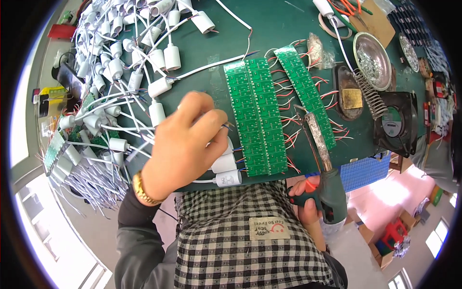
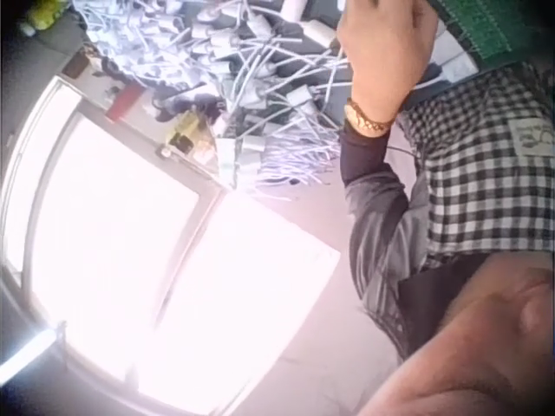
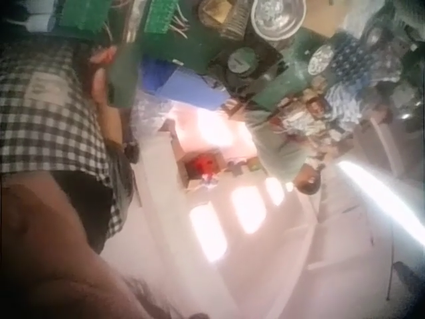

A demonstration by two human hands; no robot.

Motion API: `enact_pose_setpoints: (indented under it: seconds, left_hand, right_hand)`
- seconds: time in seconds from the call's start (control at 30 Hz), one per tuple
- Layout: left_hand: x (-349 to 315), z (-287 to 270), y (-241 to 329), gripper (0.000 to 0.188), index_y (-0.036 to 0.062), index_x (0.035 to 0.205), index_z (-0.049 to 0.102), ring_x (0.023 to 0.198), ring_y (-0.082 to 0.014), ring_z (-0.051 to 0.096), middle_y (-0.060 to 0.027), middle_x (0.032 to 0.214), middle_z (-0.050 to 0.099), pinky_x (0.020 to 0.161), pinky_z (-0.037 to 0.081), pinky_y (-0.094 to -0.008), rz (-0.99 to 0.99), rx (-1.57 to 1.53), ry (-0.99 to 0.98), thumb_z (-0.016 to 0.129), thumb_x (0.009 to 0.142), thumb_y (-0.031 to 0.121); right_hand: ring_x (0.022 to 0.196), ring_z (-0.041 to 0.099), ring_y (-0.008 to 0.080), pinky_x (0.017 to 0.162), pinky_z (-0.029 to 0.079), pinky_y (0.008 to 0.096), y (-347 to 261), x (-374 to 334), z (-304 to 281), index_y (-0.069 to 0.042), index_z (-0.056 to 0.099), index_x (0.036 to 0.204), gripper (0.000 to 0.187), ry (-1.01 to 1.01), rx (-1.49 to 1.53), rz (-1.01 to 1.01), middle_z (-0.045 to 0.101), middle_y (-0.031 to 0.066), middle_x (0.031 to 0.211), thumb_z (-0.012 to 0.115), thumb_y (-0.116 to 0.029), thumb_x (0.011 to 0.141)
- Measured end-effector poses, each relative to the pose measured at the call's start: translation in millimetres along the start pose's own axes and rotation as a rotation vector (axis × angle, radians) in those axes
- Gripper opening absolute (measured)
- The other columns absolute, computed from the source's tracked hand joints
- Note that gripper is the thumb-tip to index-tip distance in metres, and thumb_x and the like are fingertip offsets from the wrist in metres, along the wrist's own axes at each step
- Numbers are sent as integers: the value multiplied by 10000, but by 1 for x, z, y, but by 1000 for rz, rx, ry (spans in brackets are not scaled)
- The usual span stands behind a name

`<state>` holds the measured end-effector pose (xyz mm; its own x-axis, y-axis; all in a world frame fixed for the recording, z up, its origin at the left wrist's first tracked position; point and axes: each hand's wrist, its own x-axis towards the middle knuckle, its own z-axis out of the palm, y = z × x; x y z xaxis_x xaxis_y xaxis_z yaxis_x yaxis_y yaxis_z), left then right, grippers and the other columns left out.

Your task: The person assembles electrical components to LED panels and housing units by hand, securing them with adhesive from a tube. The person then uses a heat gun and a soldering iron to complete the assembly.

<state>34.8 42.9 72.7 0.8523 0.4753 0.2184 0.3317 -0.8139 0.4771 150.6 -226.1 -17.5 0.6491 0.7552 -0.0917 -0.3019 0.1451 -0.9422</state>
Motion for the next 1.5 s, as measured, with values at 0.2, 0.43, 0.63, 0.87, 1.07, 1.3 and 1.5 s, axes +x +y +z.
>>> enact_pose_setpoints:
  seconds: [0.2, 0.43, 0.63, 0.87, 1.07, 1.3, 1.5]
  left_hand:
    - [-16, 35, -18, 154, 49, 749, 590, 746, -249, 583, -67, 827, 563, 663, 475, -372, -90, -220, 19, 682, 635, 1]
    - [-17, 33, -8, 110, 3, 764, 598, 790, -275, 603, -87, 874, 608, 718, 498, -337, -129, -155, -120, 673, 688, -27]
    - [-22, 26, -4, 84, -20, 809, 606, 797, -293, 625, -120, 897, 648, 738, 503, -333, -281, -179, -193, 653, 739, -14]
    - [-39, -9, -25, 23, -14, 865, 505, 838, -157, 631, -116, 963, 647, 751, 498, -292, -559, -453, -357, 521, 881, -11]
    - [-41, -20, -37, 66, 8, 888, 485, 846, -130, 604, -131, 1034, 622, 779, 482, -268, -686, -794, -637, 468, 939, 45]
    - [-45, -20, -26, 57, 19, 931, 480, 814, -118, 577, -149, 1124, 596, 766, 463, -264, -671, -1173, -774, 487, 955, 70]
    - [-33, -14, 4, 13, 0, 876, 513, 735, -154, 596, -109, 891, 628, 686, 485, -292, -362, -630, -793, 518, 887, 1]
  right_hand:
    - [782, 555, 208, 692, 507, 354, -5, -1, 4, -5, 479, 1167, 413, -113, -13, 13, 532, 111, 895, 609, -255, 865]
    - [805, 560, 218, 738, 510, 374, -11, -3, 8, 17, 474, 1180, 403, -181, -21, 75, 545, 130, 934, 609, -154, 842]
    - [829, 562, 219, 755, 509, 375, -14, -4, 9, 16, 479, 1165, 378, -196, -44, 117, 551, 133, 936, 596, -111, 829]
    - [852, 558, 218, 765, 494, 370, -3, 1, 10, 23, 459, 1180, 406, -206, 63, 84, 544, 131, 937, 600, -162, 847]
    - [759, 563, 234, 805, 453, 443, 3, 13, 38, -52, 375, 1237, 548, -181, 5, 64, 533, 104, 844, 594, -398, 873]
    - [742, 563, 216, 810, 458, 441, 13, 25, 51, -63, 369, 1250, 546, -144, 132, 65, 535, 92, 831, 561, -415, 878]
    - [719, 563, 212, 800, 458, 430, 16, 23, 41, -66, 374, 1241, 557, -153, 203, 14, 538, 82, 812, 573, -425, 864]
